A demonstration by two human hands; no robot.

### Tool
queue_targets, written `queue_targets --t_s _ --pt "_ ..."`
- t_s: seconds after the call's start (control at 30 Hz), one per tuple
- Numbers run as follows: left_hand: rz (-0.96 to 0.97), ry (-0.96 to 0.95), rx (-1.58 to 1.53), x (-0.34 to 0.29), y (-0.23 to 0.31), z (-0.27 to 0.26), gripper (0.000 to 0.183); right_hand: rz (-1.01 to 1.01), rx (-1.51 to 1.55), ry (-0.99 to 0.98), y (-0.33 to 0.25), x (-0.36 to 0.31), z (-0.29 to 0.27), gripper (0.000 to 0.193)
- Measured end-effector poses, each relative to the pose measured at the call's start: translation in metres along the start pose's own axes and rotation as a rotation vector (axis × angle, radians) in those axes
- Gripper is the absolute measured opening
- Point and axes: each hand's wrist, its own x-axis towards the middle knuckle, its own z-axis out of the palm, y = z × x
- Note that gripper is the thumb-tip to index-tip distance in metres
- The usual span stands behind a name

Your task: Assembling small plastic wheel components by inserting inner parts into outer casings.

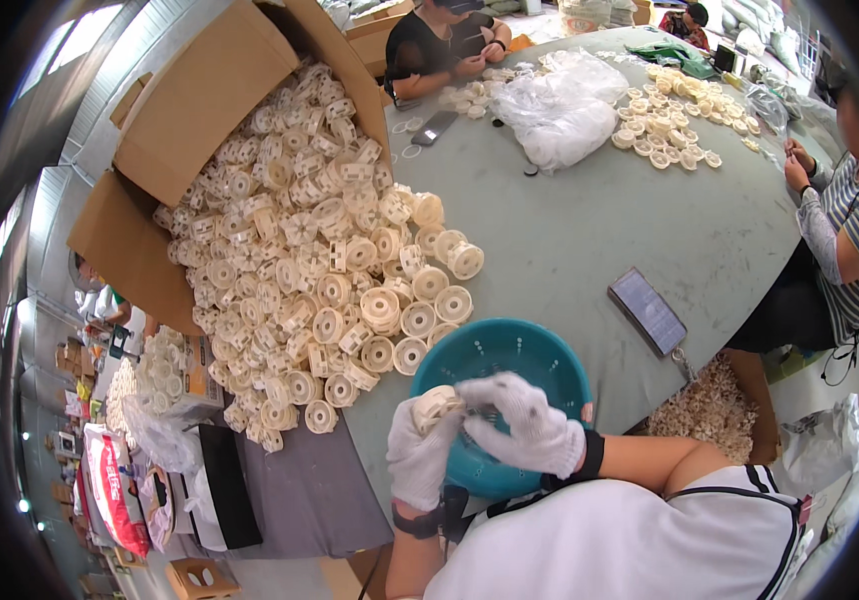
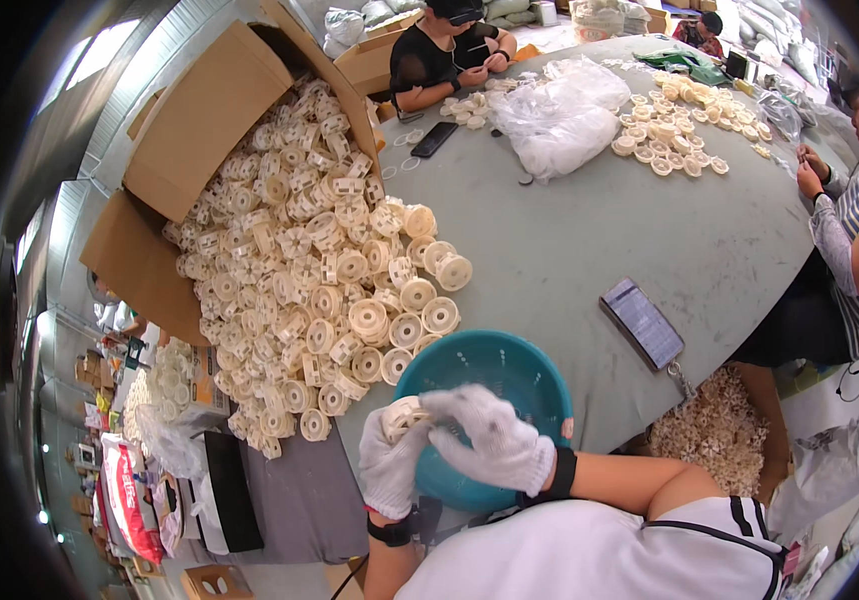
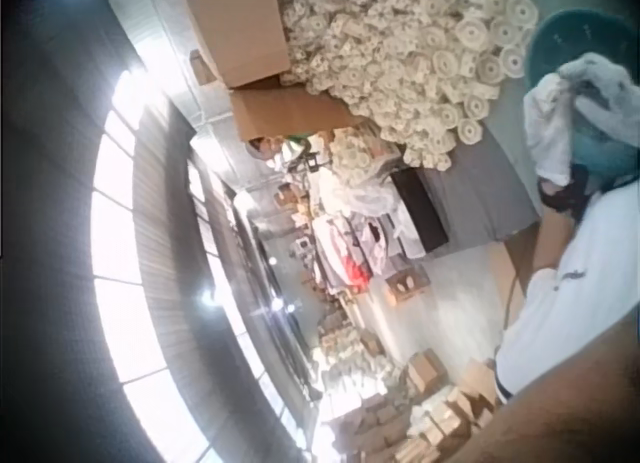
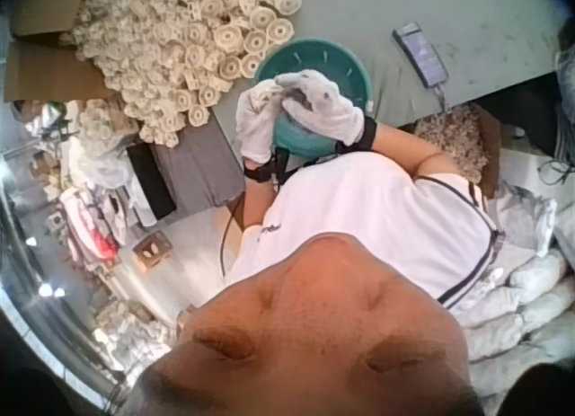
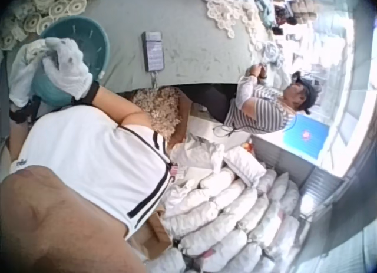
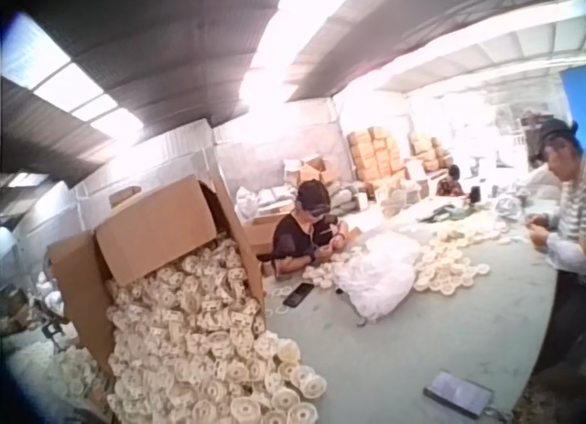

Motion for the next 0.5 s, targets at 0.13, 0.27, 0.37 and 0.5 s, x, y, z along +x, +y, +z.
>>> queue_targets --t_s 0.13,0.27,0.37,0.5 --pt "0.03 -0.076 -0.152 0.0 -0.007 0.008 0.036 0.106 0.056 -0.096 -0.001 0.016 -0.009 0.043" --pt "0.059 -0.068 -0.2 -0.003 0.0 0.014 0.03 0.107 0.062 -0.167 0.004 0.022 -0.016 0.039" --pt "0.074 -0.054 -0.095 -0.003 -0.002 0.008 0.029 0.021 -0.022 -0.175 0.004 0.026 -0.012 0.038" --pt "0.152 -0.037 0.026 0.001 0.0 0.001 0.029 -0.039 -0.132 -0.134 -0.006 0.028 -0.008 0.036"
